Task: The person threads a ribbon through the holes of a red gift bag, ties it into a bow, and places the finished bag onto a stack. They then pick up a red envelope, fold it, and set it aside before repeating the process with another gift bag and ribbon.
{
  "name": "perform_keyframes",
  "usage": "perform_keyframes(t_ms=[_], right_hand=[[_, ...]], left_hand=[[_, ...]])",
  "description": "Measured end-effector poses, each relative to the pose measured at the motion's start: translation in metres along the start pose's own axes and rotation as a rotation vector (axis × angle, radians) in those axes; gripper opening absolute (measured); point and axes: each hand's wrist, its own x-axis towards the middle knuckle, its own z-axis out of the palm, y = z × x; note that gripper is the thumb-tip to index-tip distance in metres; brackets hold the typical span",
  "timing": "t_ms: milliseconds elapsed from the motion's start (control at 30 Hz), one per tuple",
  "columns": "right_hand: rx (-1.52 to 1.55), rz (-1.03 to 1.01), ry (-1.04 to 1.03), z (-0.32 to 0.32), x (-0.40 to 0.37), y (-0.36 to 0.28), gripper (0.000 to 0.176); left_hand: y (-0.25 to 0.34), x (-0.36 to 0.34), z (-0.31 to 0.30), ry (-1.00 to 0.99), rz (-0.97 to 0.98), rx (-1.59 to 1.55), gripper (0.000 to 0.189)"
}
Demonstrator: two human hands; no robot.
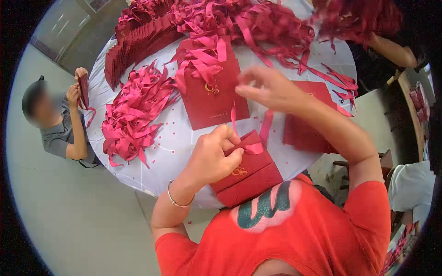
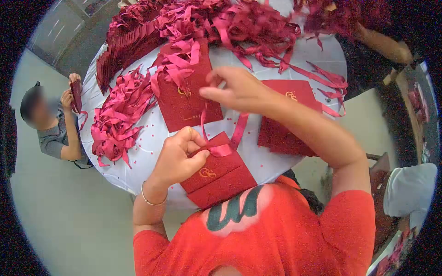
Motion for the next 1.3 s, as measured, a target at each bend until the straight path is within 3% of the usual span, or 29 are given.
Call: perform_keyframes(t_ms=[100, 133, 267, 333, 467, 533, 567, 667, 733, 767, 833, 933, 1100, 1133, 1167, 1233, 1300], right_hand=[[0.014, 0.183, -0.405, -0.012, -0.036, -0.007, 0.040], [0.046, 0.074, -0.486, -0.011, -0.047, 0.002, 0.040], [0.111, 0.087, -0.449, -0.002, -0.061, 0.012, 0.051], [0.458, 0.086, -0.382, 0.001, -0.064, 0.012, 0.049], [0.354, 0.170, -0.480, -0.003, -0.065, 0.003, 0.045], [-0.043, 0.080, -0.524, -0.020, -0.059, -0.012, 0.040], [-0.092, -0.067, -0.490, -0.026, -0.060, -0.006, 0.037], [0.079, 0.067, -0.513, -0.055, -0.065, -0.027, 0.025], [0.096, -0.011, -0.416, -0.071, -0.073, -0.023, 0.021], [0.280, 0.105, -0.409, -0.077, -0.076, -0.026, 0.020], [0.474, 0.040, -0.292, -0.085, -0.082, -0.021, 0.018], [0.632, -0.020, -0.218, -0.081, -0.087, -0.006, 0.027], [0.874, -0.088, -0.087, -0.054, -0.086, -0.021, 0.048], [0.694, -0.123, 0.076, -0.043, -0.086, -0.012, 0.042], [0.695, -0.125, 0.072, -0.041, -0.084, -0.009, 0.042], [0.683, -0.102, 0.154, -0.039, -0.080, -0.008, 0.025], [0.358, -0.386, 0.252, -0.031, -0.067, -0.020, 0.011]], left_hand=[[-0.004, 0.002, -0.002, -0.021, -0.060, 0.022, 0.016], [-0.003, 0.003, -0.003, -0.016, -0.058, 0.021, 0.016], [-0.005, 0.005, -0.003, -0.072, -0.045, 0.015, 0.015], [-0.009, 0.006, -0.002, -0.087, -0.066, 0.015, 0.015], [-0.020, 0.009, -0.001, -0.092, -0.139, -0.041, 0.012], [-0.019, 0.010, -0.001, -0.074, -0.162, -0.045, 0.012], [-0.015, 0.011, -0.002, -0.064, -0.173, -0.018, 0.011], [-0.020, 0.013, -0.002, -0.030, -0.191, 0.025, 0.010], [-0.021, 0.016, -0.002, -0.006, -0.191, 0.037, 0.010], [-0.019, 0.017, -0.002, 0.004, -0.211, 0.062, 0.011], [-0.020, 0.019, -0.001, 0.025, -0.234, 0.080, 0.012], [-0.029, 0.022, 0.003, 0.093, -0.219, 0.048, 0.014], [-0.034, 0.023, 0.007, 0.013, -0.206, 0.099, 0.019], [-0.032, 0.023, 0.007, 0.017, -0.209, 0.099, 0.019], [-0.029, 0.022, 0.006, -0.004, -0.184, 0.120, 0.021], [-0.029, 0.021, 0.006, -0.021, -0.159, 0.138, 0.023], [-0.036, 0.019, 0.006, -0.039, -0.057, 0.197, 0.027]])
